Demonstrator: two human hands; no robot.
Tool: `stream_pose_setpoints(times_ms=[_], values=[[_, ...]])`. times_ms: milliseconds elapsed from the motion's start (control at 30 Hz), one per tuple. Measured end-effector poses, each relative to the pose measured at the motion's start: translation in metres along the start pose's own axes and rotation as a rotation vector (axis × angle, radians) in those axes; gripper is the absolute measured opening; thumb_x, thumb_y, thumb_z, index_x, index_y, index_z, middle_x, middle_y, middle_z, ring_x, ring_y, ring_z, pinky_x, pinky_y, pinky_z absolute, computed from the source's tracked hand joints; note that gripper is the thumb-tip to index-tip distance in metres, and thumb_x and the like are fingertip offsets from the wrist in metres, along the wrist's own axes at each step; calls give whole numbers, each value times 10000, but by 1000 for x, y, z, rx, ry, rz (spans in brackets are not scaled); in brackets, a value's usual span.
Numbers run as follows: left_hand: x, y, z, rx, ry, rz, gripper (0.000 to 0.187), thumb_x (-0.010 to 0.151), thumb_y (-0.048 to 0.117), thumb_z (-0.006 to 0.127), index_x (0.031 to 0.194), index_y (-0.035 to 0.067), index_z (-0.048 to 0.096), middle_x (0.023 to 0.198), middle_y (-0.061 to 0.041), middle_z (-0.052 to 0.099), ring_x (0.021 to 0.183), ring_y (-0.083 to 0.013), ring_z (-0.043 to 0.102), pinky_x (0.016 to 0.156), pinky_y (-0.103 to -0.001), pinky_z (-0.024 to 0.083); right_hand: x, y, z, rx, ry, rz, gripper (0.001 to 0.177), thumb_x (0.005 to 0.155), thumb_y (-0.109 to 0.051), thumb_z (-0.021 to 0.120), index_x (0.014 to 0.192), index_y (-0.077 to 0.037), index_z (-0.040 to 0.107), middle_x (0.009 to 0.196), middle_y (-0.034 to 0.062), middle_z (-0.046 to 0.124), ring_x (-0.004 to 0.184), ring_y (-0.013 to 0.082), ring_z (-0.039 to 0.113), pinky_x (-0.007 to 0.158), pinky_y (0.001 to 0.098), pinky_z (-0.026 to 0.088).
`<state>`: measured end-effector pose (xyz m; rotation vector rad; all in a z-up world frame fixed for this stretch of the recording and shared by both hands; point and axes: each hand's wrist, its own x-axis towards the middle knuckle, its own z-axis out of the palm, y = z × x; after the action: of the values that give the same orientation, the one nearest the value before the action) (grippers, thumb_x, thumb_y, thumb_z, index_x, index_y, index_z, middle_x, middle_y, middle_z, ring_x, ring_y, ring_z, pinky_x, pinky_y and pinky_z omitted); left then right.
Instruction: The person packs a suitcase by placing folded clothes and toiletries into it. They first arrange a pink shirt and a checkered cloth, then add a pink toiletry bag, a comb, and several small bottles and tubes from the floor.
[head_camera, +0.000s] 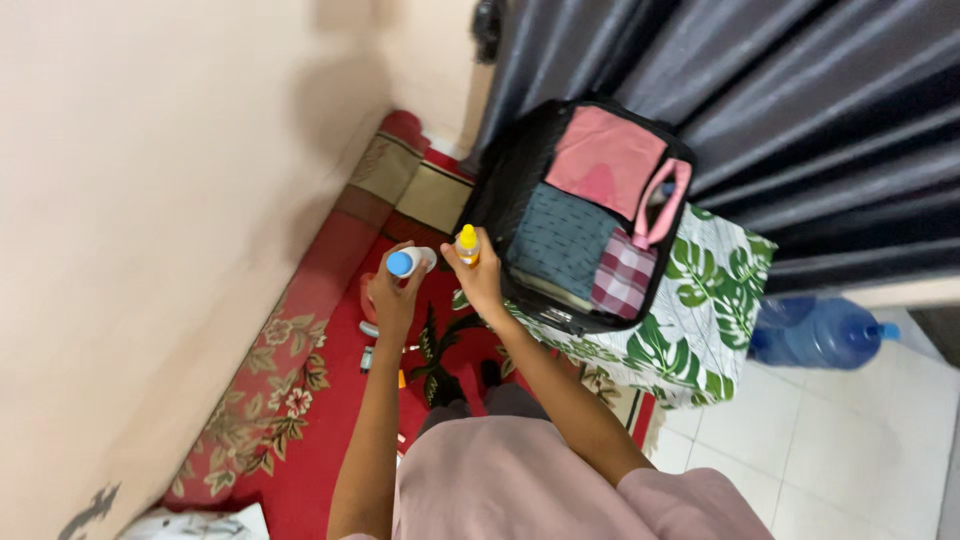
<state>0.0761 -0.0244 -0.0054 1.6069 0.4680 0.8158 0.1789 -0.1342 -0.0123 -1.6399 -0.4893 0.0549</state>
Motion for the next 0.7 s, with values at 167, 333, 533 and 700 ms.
stream_pose_setpoints(times_ms=[167, 333, 533, 700], values=[[7, 5, 53, -75, -126, -10, 363, 926, 83, 764, 1253, -23, 646, 1144, -128, 748, 1054, -169, 725, 905, -305, 600, 10, 10, -52, 51, 98, 147, 269, 925, -202, 783, 1010, -60, 572, 794, 0, 589, 637, 70, 533, 550, 251, 448], [12, 10, 100, -18, -223, -56, 364, 904, 131, 783, 1228, 4, 675, 1096, -116, 771, 1007, -146, 745, 842, -296, 603, 20, 21, -99, 138, 206, 145, 254, 939, -171, 774, 1028, -74, 557, 789, -39, 561, 617, 31, 488, 500, 220, 391], [15, 5, 155, -63, -328, -46, 363, 912, 135, 792, 1229, 3, 675, 1080, -116, 769, 1021, -143, 734, 878, -298, 592, 29, 34, -153, 162, 303, 201, 251, 938, -162, 767, 1029, -83, 547, 756, -46, 538, 583, 25, 466, 472, 213, 357], [20, 3, 204, -59, -369, -32, 356, 908, 131, 795, 1219, 0, 681, 1060, -117, 766, 1007, -141, 731, 857, -298, 596, 44, 58, -196, 141, 357, 140, 255, 955, -152, 776, 1025, -78, 542, 778, -41, 544, 596, 27, 470, 474, 219, 362]])
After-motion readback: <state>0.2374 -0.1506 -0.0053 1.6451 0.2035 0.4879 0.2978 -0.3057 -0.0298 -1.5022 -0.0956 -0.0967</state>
